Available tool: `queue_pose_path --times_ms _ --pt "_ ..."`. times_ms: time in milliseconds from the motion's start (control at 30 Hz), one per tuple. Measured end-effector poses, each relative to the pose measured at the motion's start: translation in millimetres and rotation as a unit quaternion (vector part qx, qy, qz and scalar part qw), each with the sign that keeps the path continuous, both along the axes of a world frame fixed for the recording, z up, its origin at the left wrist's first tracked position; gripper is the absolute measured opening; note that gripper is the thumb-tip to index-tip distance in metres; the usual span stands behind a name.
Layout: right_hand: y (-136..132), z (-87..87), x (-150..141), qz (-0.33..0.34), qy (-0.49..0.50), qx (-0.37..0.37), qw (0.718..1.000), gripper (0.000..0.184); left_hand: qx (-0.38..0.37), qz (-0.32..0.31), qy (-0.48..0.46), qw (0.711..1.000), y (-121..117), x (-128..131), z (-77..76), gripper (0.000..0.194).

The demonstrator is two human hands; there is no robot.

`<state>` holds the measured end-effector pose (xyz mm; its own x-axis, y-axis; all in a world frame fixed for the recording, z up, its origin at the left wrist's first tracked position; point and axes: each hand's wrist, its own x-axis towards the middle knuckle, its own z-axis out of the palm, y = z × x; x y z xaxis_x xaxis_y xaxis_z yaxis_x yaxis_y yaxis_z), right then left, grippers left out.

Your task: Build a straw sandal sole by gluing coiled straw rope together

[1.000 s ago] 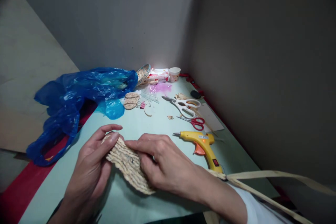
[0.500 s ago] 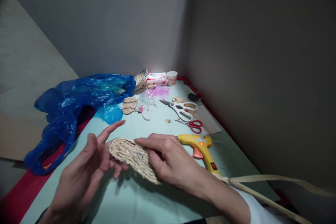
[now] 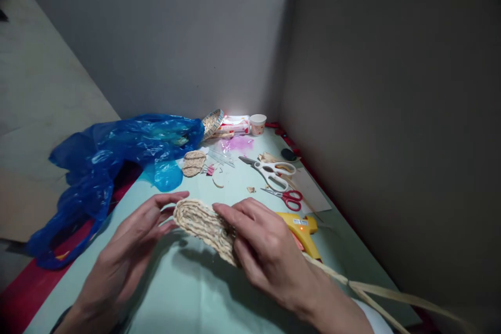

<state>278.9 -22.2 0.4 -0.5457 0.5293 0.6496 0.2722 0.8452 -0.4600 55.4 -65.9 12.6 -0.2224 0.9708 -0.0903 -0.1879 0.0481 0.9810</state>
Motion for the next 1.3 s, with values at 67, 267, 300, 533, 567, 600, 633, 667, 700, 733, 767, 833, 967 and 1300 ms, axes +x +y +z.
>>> queue_pose_path --times_ms 67,267,300,533,567,600,633,667,700,733,767,833,967,1300 --pt "-2 -2.4 -3 0.003 -0.001 0.030 1.000 0.047 -0.002 -0.024 -0.037 0.999 -4 5 -4.5 0.038" --pt "-4 -5.4 -5 0.021 -0.009 0.040 0.999 0.044 0.014 -0.019 -0.053 0.998 -6 11 -6.3 0.015" --pt "-4 -5.8 -4 0.025 -0.012 0.036 0.999 0.044 0.017 -0.018 -0.054 0.998 -6 12 -5.4 0.013" --pt "-8 1.6 -5 0.001 0.001 -0.005 1.000 0.037 0.039 -0.003 0.001 0.999 -9 15 -4.8 0.009" --pt "-9 3.7 -8 -0.015 0.020 -0.007 1.000 0.034 0.045 -0.002 0.012 0.999 -11 16 -5.3 0.009" --pt "-9 5.5 -11 -0.030 0.039 -0.009 0.999 0.031 0.049 0.000 0.024 0.998 -12 17 -5.8 0.009" --pt "-10 6.9 -15 -0.039 0.055 -0.011 0.998 0.029 0.051 0.003 0.036 0.998 -13 18 -6.2 0.009" --pt "-11 7.7 -19 -0.044 0.069 -0.010 0.997 0.026 0.052 0.006 0.046 0.998 -14 19 -6.5 0.010" --pt "-12 7.9 -24 -0.049 0.081 -0.007 0.995 0.024 0.053 0.010 0.055 0.997 -14 21 -6.7 0.009" --pt "-13 7.6 -28 -0.055 0.090 -0.002 0.994 0.022 0.054 0.014 0.061 0.997 -15 23 -6.8 0.009" --pt "-15 6.8 -32 -0.064 0.099 0.004 0.993 0.021 0.057 0.021 0.066 0.996 -16 25 -6.8 0.009" --pt "-17 4.4 -39 -0.087 0.111 0.016 0.990 0.019 0.064 0.039 0.071 0.995 -17 31 -6.5 0.008" --pt "-22 -0.2 -47 -0.117 0.116 0.016 0.986 0.017 0.070 0.079 0.077 0.991 -17 41 -4.8 0.010" --pt "-24 -2.8 -42 -0.075 0.112 -0.039 0.990 0.032 0.071 0.118 0.061 0.989 -17 42 -5.2 0.013"
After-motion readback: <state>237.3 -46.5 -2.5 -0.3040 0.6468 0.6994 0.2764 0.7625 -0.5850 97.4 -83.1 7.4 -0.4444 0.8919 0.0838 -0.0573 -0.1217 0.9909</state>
